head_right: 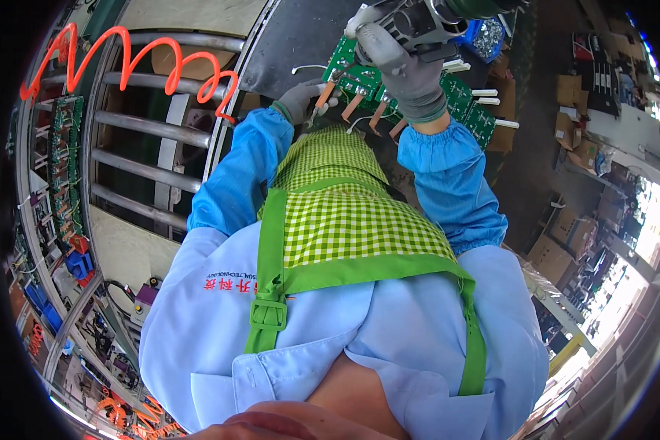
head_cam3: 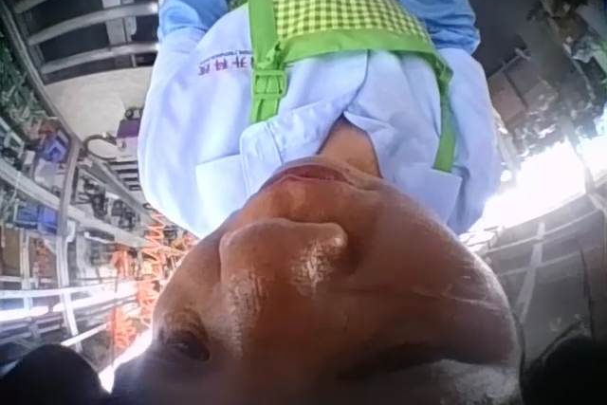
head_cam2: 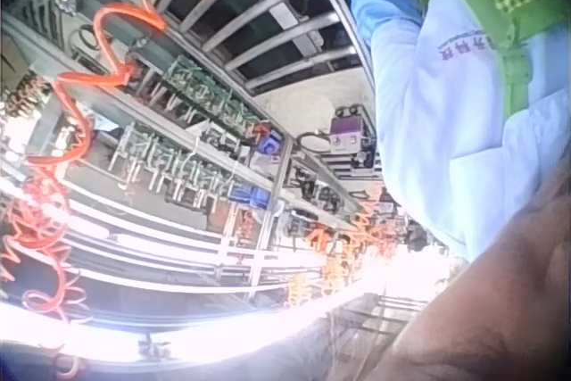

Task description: Manually assemble components and secure them with fasteners on printed circuit boards.

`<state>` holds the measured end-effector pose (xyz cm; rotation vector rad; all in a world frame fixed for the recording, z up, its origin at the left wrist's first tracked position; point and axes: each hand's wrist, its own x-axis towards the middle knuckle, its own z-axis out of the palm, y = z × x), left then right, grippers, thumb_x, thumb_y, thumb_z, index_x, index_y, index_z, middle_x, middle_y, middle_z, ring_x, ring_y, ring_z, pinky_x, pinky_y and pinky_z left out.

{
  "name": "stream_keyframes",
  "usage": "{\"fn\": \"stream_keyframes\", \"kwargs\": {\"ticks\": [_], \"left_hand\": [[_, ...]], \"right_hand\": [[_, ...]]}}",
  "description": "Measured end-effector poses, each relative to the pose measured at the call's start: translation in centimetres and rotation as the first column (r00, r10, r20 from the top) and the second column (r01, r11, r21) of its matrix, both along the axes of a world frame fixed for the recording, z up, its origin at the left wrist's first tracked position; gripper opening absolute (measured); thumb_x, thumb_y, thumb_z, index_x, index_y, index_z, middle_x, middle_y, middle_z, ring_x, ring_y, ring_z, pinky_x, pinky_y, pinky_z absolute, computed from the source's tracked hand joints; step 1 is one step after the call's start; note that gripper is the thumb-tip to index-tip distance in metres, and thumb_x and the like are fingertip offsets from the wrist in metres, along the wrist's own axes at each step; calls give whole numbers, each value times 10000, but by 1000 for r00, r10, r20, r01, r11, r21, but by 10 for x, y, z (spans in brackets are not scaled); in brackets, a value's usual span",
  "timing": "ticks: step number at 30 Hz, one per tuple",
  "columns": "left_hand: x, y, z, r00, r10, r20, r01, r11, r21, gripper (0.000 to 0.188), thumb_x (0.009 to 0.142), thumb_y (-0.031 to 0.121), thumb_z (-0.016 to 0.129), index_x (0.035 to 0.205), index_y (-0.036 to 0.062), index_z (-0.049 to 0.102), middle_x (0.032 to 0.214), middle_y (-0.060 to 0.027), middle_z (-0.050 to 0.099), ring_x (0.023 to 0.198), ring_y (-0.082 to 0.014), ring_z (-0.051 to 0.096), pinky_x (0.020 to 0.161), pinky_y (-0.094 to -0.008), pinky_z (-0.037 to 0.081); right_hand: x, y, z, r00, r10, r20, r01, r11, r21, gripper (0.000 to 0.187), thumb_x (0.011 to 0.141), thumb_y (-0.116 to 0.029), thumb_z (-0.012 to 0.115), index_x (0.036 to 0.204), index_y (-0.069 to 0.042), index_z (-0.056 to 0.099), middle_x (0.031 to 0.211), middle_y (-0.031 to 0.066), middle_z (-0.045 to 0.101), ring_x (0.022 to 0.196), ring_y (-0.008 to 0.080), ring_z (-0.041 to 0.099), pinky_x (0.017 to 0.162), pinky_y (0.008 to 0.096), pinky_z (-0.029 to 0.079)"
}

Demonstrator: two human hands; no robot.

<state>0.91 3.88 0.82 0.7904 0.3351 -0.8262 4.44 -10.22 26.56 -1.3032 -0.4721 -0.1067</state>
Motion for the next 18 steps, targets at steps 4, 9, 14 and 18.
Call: {"fn": "stream_keyframes", "kwargs": {"ticks": [4, 9, 14, 18], "left_hand": [[4, -2, 5, 1000, -7, -8, 8, 998, 70, 298, 912, 172, 462, 1178, 44, 502, 1029, -85, 614, 838, -156, 632, 555, -236, 510], [3, -1, 4, 999, 9, 30, -8, 1000, -21, 310, 908, 165, 459, 1181, 22, 495, 1032, -88, 610, 841, -167, 633, 581, -239, 511], [-2, -3, -5, 996, 24, 92, -31, 996, 78, 348, 901, 149, 462, 1218, 6, 472, 1056, -110, 601, 867, -180, 636, 590, -244, 514], [-1, -2, 3, 994, 47, 94, -54, 995, 79, 293, 904, 180, 479, 1131, 0, 526, 985, -92, 604, 848, -170, 634, 576, -223, 501]], "right_hand": [[9, -8, -7, 995, 104, -1, -104, 995, -1, 420, 891, -165, 542, 1198, 81, 394, 856, 164, 624, 796, 225, 590, 772, 332, 463], [19, -18, -17, 960, 272, -63, -259, 953, 158, 530, 879, -287, 567, 1244, 50, 382, 896, 192, 621, 814, 259, 586, 771, 337, 465], [13, -8, -17, 957, 157, 245, -139, 986, -89, 381, 873, -239, 524, 1130, 41, 492, 852, 100, 608, 814, 224, 590, 810, 404, 479], [15, -25, -37, 962, -45, 271, 179, 850, -495, 428, 836, -162, 520, 1197, 48, 428, 839, 101, 599, 826, 230, 580, 852, 423, 448]]}}
